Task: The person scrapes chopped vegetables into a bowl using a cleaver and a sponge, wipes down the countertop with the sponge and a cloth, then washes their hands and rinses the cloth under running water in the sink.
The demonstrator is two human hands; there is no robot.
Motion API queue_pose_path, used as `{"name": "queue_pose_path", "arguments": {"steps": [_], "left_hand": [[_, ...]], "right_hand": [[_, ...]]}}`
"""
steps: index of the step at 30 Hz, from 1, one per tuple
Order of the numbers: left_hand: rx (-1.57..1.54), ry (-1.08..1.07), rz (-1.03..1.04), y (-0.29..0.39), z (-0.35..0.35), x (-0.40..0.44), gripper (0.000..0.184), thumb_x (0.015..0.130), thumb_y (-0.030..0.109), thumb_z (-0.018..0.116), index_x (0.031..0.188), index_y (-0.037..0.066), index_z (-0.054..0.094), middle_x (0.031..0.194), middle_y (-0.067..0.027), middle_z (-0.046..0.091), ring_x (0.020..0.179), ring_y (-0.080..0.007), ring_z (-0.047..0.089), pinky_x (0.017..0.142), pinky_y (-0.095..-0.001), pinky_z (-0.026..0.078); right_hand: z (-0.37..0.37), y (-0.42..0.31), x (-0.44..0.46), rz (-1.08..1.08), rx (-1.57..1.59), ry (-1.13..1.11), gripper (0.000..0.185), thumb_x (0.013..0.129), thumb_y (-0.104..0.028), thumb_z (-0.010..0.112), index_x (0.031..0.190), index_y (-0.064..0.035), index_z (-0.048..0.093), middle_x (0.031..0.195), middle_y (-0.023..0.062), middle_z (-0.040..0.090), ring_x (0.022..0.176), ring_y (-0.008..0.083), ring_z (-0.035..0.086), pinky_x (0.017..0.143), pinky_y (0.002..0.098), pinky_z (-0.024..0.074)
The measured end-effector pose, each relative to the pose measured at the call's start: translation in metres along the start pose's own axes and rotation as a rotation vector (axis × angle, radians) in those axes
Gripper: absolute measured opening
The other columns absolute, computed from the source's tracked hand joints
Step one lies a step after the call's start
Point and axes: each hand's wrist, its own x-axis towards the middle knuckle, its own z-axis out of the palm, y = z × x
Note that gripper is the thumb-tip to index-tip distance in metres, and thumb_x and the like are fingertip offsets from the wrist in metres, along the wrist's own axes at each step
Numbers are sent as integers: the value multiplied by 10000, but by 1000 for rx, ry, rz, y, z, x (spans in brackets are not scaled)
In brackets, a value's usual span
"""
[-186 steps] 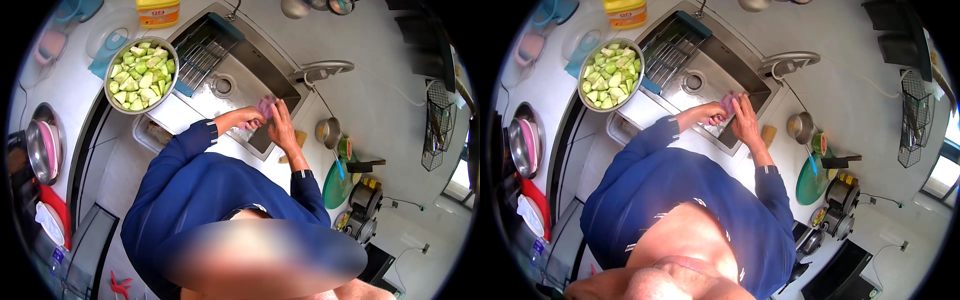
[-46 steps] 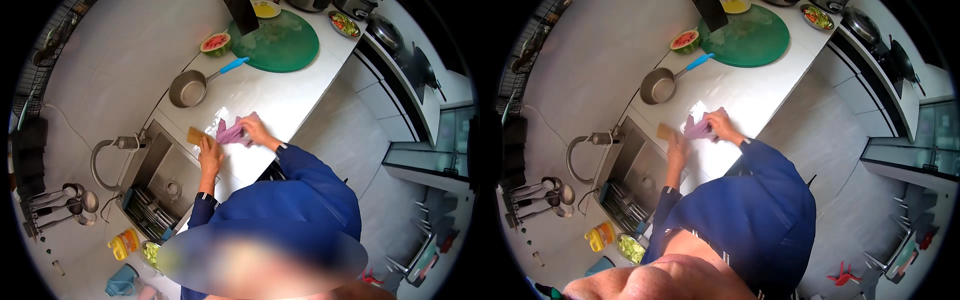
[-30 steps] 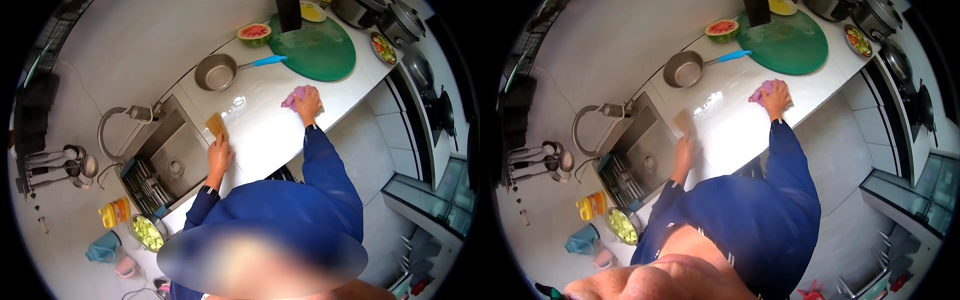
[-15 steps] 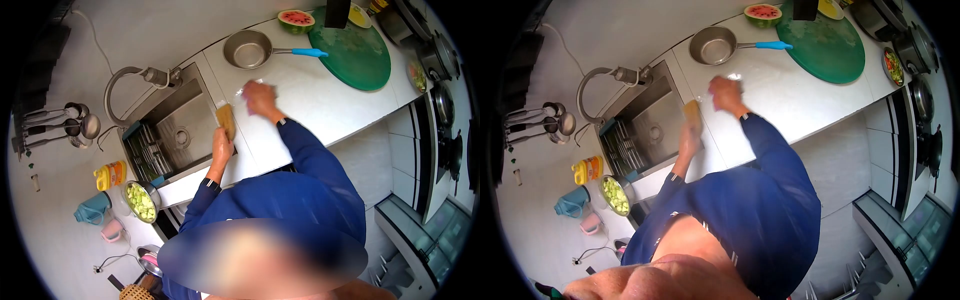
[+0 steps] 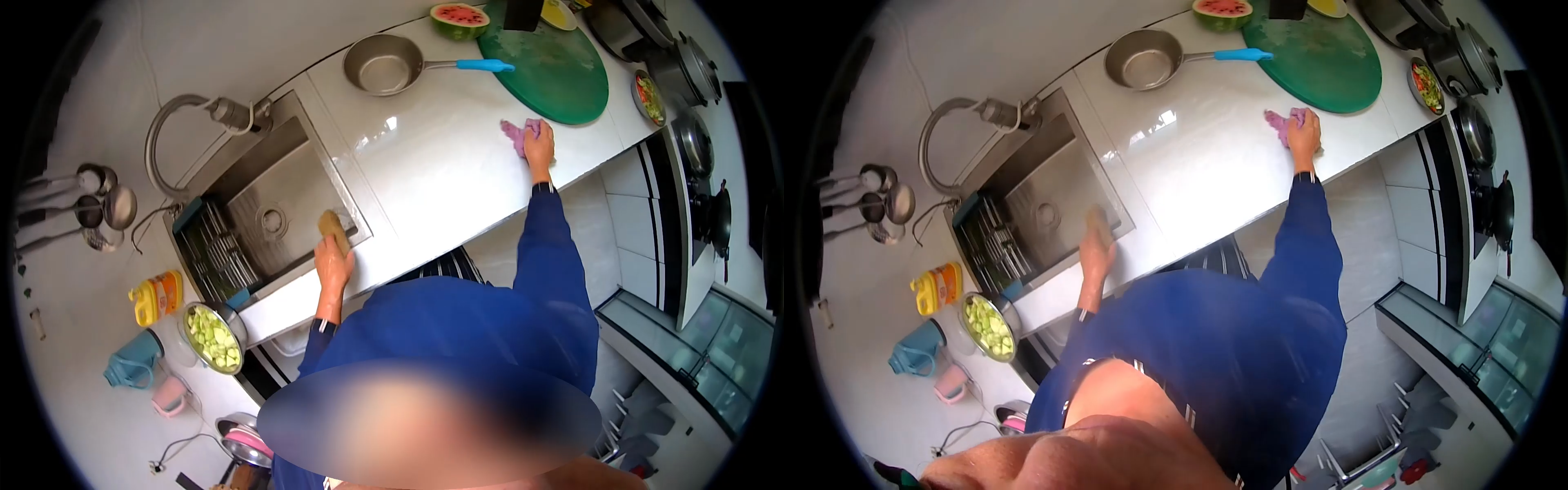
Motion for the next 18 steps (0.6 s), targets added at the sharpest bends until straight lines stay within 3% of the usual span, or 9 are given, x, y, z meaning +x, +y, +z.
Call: {"name": "queue_pose_path", "arguments": {"steps": [3, 7, 8, 10, 12, 13, 14, 15, 18], "left_hand": [[-27, 75, 93, -4, 0, 15, 365, 672, 101, 691, 975, -2, 514, 918, -231, 559, 856, -413, 532, 762, -478, 439], [-70, 113, 100, -8, -12, 8, 344, 682, 91, 674, 979, 5, 523, 920, -222, 566, 840, -398, 550, 730, -457, 455], [-116, 147, 91, -11, -15, -2, 341, 685, 89, 668, 983, 5, 525, 923, -218, 568, 846, -395, 553, 733, -452, 456], [-207, 227, 86, -20, -22, -15, 334, 691, 84, 654, 990, 6, 528, 927, -211, 572, 857, -389, 559, 740, -442, 459], [-279, 280, 51, -36, -31, -34, 325, 695, 85, 638, 994, 3, 541, 932, -192, 584, 880, -368, 574, 771, -416, 466], [-312, 308, 39, -44, -39, -46, 323, 695, 87, 638, 992, 3, 544, 930, -187, 587, 880, -361, 578, 777, -408, 467], [-347, 338, 25, -54, -45, -58, 320, 694, 88, 638, 990, 4, 547, 928, -182, 589, 880, -354, 582, 783, -399, 469], [-388, 362, -8, -70, -47, -69, 317, 696, 92, 637, 989, 6, 553, 935, -169, 598, 887, -339, 591, 796, -383, 471], [-443, 405, -63, -104, -64, -103, 298, 706, 86, 631, 983, 4, 554, 938, -161, 603, 888, -312, 600, 804, -364, 473]], "right_hand": [[25, -36, -27, -312, -78, 52, 290, 765, -190, 565, 1013, -44, 609, 1059, 143, 595, 1012, 315, 557, 870, 412, 445], [42, -187, -127, -370, 683, -234, 139, 782, 27, 492, 820, -15, 618, 810, 93, 635, 648, 196, 637, 598, 289, 520], [51, -209, -158, -291, 776, -454, 153, 760, 39, 510, 823, -31, 630, 837, 88, 640, 695, 206, 643, 620, 300, 529], [55, -244, -206, -630, 725, -466, 191, 724, 34, 534, 856, -59, 637, 870, 79, 643, 760, 232, 643, 666, 320, 535], [26, -271, -226, -599, 704, -622, 251, 692, 22, 554, 903, -83, 640, 920, 90, 640, 823, 267, 634, 728, 341, 532], [26, -262, -226, -662, 765, -462, 299, 691, 1, 560, 975, -64, 628, 976, 113, 625, 852, 278, 634, 756, 345, 524], [16, -242, -216, -583, 791, -491, 332, 744, 0, 540, 1067, -46, 603, 1035, 124, 611, 878, 248, 640, 754, 329, 525], [6, -221, -208, -106, 1032, -715, 327, 804, -10, 504, 1124, -29, 571, 1065, 117, 602, 888, 210, 637, 749, 313, 524], [-30, -132, -163, -322, 370, -142, 307, 839, -97, 544, 1139, -35, 554, 1085, 130, 592, 876, 233, 634, 736, 320, 529]]}}
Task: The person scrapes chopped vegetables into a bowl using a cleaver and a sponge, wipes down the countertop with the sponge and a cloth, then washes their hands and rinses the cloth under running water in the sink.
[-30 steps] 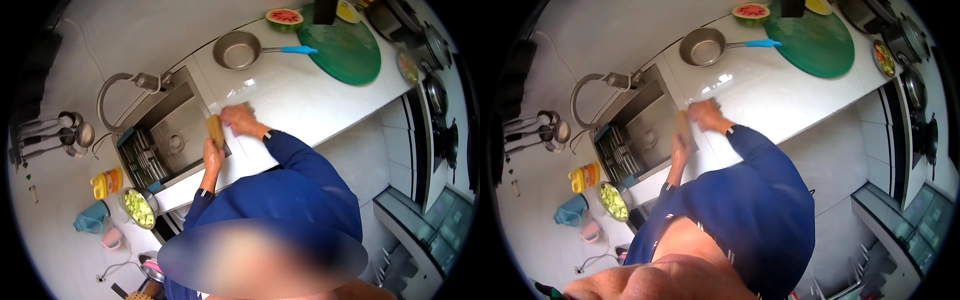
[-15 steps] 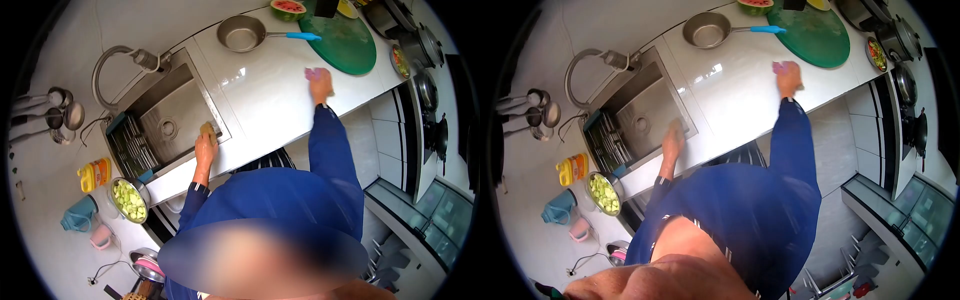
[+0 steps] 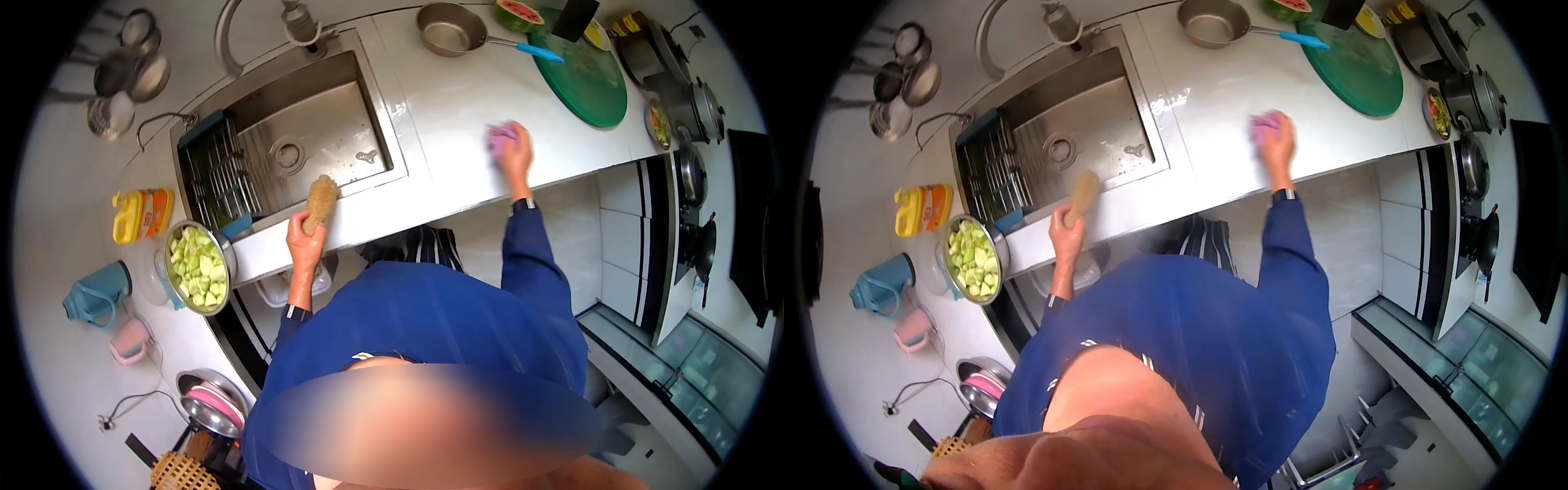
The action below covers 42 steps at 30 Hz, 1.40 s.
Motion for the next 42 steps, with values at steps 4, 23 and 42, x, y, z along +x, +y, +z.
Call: {"name": "queue_pose_path", "arguments": {"steps": [4, 23, 42], "left_hand": [[-10, 47, -28, -24, -37, -23, 284, 713, 71, 620, 977, -5, 549, 929, -149, 595, 874, -288, 593, 808, -343, 466], [240, 218, -109, -112, -112, -105, 339, 665, 126, 720, 914, 24, 515, 945, -157, 535, 911, -353, 514, 788, -433, 425], [408, 425, -288, -134, -87, -94, 630, 746, 108, 651, 1307, 9, 382, 1097, -248, 552, 945, -428, 541, 832, -460, 445]], "right_hand": [[15, 4, -51, 73, -732, 24, 473, 777, -257, 577, 1219, -98, 522, 1221, 146, 533, 1043, 329, 553, 858, 384, 462], [55, -112, -182, -173, -355, -81, 417, 691, 16, 544, 1082, -127, 580, 1085, 133, 583, 961, 338, 579, 802, 437, 467], [111, -232, -189, -1068, 397, -1039, 370, 723, 0, 580, 1071, -126, 585, 1184, 88, 558, 1115, 244, 524, 855, 404, 360]]}}
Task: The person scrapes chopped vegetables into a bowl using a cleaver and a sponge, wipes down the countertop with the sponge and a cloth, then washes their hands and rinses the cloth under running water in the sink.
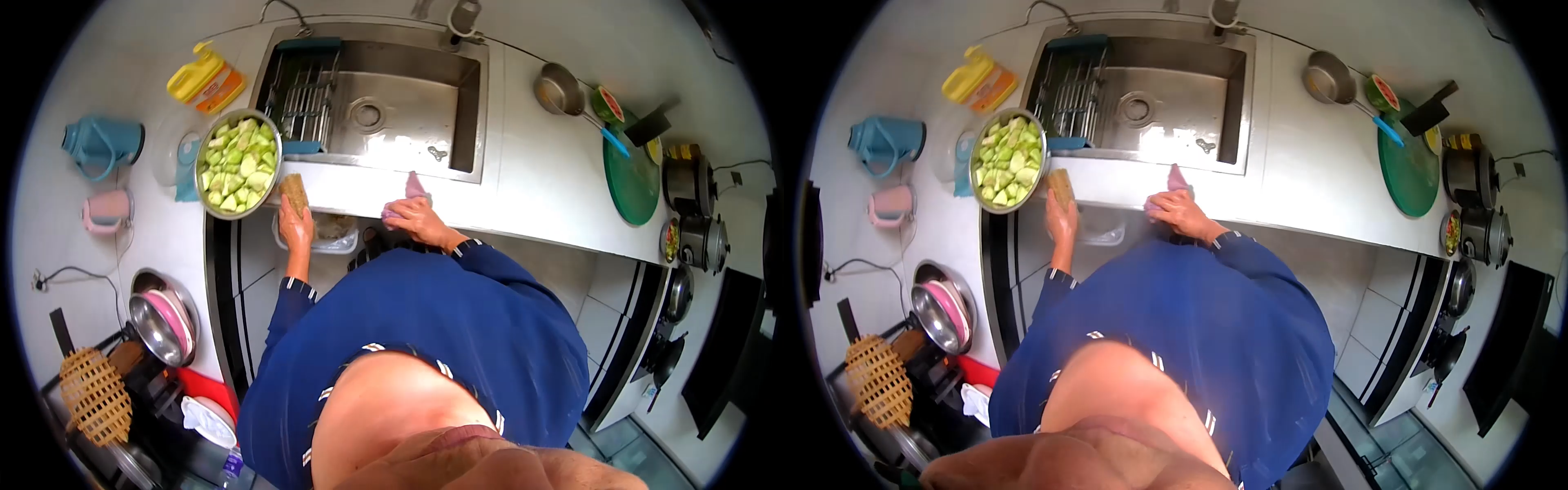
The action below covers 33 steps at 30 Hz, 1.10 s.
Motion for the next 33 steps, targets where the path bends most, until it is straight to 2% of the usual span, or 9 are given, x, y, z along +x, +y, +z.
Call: {"name": "queue_pose_path", "arguments": {"steps": [6, 10, 16, 18, 20, 22, 23, 26, 33], "left_hand": [[-76, -255, 419, 75, 50, -16, 574, 736, 73, 638, 1274, 6, 448, 1052, -234, 575, 923, -402, 552, 798, -458, 461], [-256, -520, 653, 168, 78, -37, 503, 726, 42, 638, 1208, 17, 495, 1036, -200, 591, 897, -384, 566, 789, -431, 475], [-338, -483, 518, 220, 109, -42, 465, 732, 75, 667, 1170, 20, 519, 1016, -211, 594, 922, -386, 578, 791, -415, 487], [-370, -493, 495, 222, 107, -41, 472, 736, 86, 675, 1175, 18, 516, 999, -209, 593, 897, -385, 584, 774, -411, 487], [-367, -521, 451, 221, 105, -42, 474, 736, 89, 677, 1176, 18, 514, 983, -208, 592, 888, -383, 586, 764, -407, 487], [-352, -509, 429, 225, 107, -43, 478, 734, 80, 678, 1178, 18, 511, 946, -205, 585, 858, -382, 583, 740, -408, 483], [-340, -499, 419, 227, 108, -45, 478, 733, 77, 678, 1178, 19, 511, 939, -204, 583, 852, -382, 582, 736, -408, 482], [-271, -487, 393, 235, 102, -48, 481, 733, 66, 678, 1180, 18, 506, 911, -197, 575, 829, -378, 576, 726, -410, 477], [-188, -548, 239, 262, 98, -50, 464, 746, 54, 666, 1178, -4, 506, 1021, -212, 581, 947, -374, 572, 834, -392, 456]], "right_hand": [[-27, 101, 41, 290, -7, 157, 297, 722, 5, 583, 988, -122, 616, 1032, 87, 603, 969, 290, 568, 738, 388, 425], [-91, 152, 22, 453, -26, 671, 349, 726, 14, 574, 1054, -96, 618, 1070, 120, 608, 1019, 342, 551, 889, 414, 438], [-199, 229, -154, 720, -440, 990, 319, 763, 26, 515, 1062, -45, 603, 1055, 158, 615, 1030, 329, 568, 884, 407, 453], [-235, 248, -208, 874, -265, 1202, 262, 804, -10, 495, 1047, -11, 593, 1039, 176, 613, 987, 333, 577, 866, 412, 454], [-256, 289, -264, 945, -132, 1242, 234, 818, -63, 510, 1030, 1, 586, 1040, 183, 606, 939, 343, 585, 834, 436, 461], [-262, 310, -272, 1294, -721, 1048, 283, 841, -166, 536, 1074, -11, 574, 1094, 188, 585, 958, 363, 577, 834, 452, 462], [-259, 324, -269, 1378, -713, 956, 271, 811, -172, 552, 1039, -35, 602, 1052, 169, 609, 961, 362, 573, 836, 452, 461], [-250, 289, -195, 922, -796, 946, 226, 776, -99, 540, 981, -62, 628, 985, 140, 634, 956, 338, 583, 822, 435, 471], [-150, 250, -45, 326, 14, 580, 338, 630, 83, 516, 903, -79, 632, 977, 95, 620, 945, 294, 587, 795, 384, 489]]}}
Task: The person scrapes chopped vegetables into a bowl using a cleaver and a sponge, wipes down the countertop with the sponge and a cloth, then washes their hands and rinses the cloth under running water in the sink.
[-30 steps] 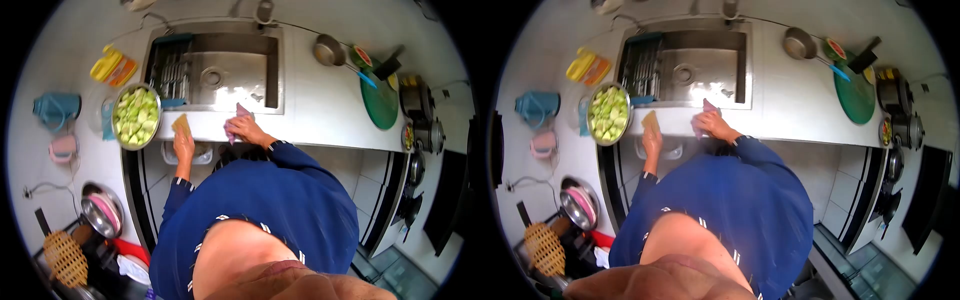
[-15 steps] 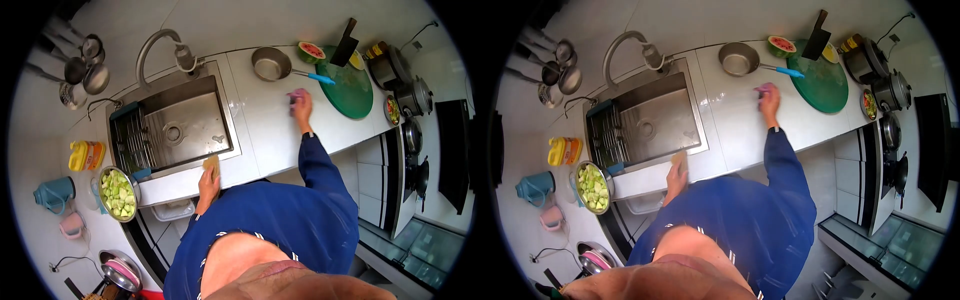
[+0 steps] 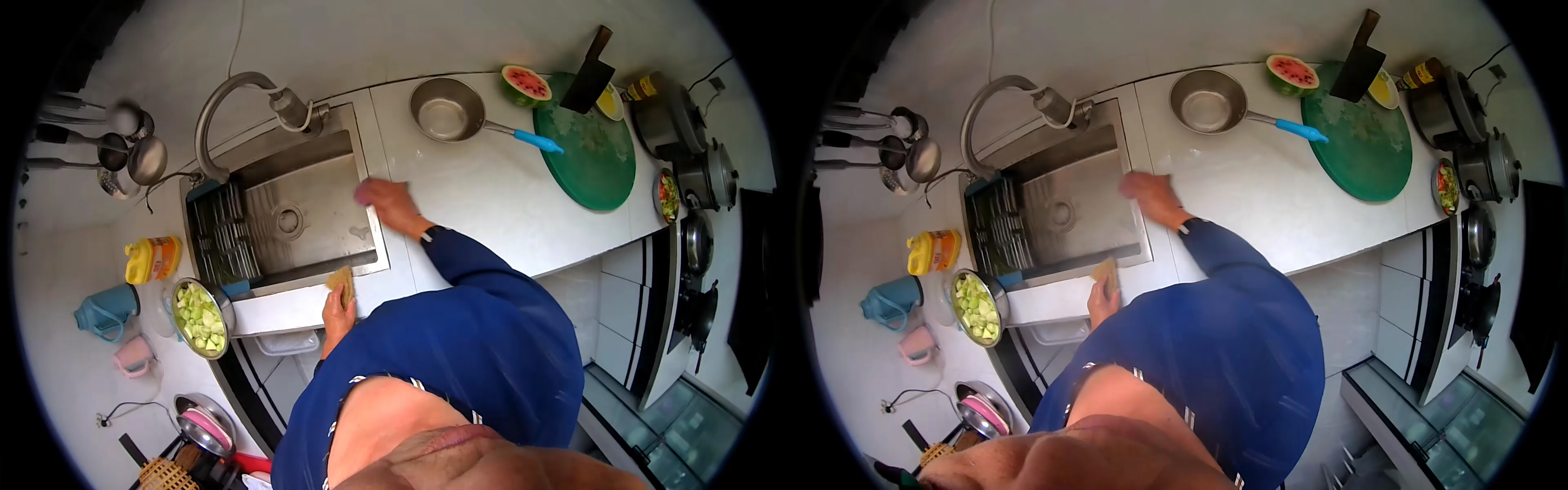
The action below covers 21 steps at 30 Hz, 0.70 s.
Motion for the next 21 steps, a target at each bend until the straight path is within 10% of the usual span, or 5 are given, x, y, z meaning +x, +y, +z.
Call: {"name": "queue_pose_path", "arguments": {"steps": [2, 7, 17, 21], "left_hand": [[-1, -2, -9, 4, -3, 3, 466, 751, 51, 664, 1183, -6, 500, 1038, -215, 581, 966, -375, 571, 850, -387, 455], [-36, 66, 29, 9, -1, -4, 487, 760, 50, 665, 1207, 3, 477, 999, -208, 567, 915, -379, 567, 812, -386, 467], [-35, 83, 29, 6, 2, -4, 482, 758, 59, 671, 1195, -4, 477, 979, -205, 558, 903, -373, 562, 806, -391, 460], [-69, 65, 13, -2, 1, -4, 493, 753, 65, 679, 1201, 8, 478, 951, -201, 556, 873, -374, 559, 774, -397, 464]], "right_hand": [[9, -17, 29, 115, 78, -237, 321, 787, -10, 526, 1095, -69, 595, 1005, 108, 617, 914, 273, 599, 772, 370, 492], [-5, 31, 92, 891, 473, 254, 541, 838, -193, 519, 1314, 15, 370, 1068, 143, 637, 953, 270, 624, 830, 336, 479], [-22, 106, 1, 696, 370, 830, 501, 854, -75, 544, 1309, 50, 376, 1189, 197, 550, 1011, 246, 576, 900, 327, 425], [-64, 75, 17, 614, -202, 523, 441, 833, -32, 534, 1259, 29, 442, 1201, 203, 533, 1040, 325, 545, 911, 384, 413]]}}
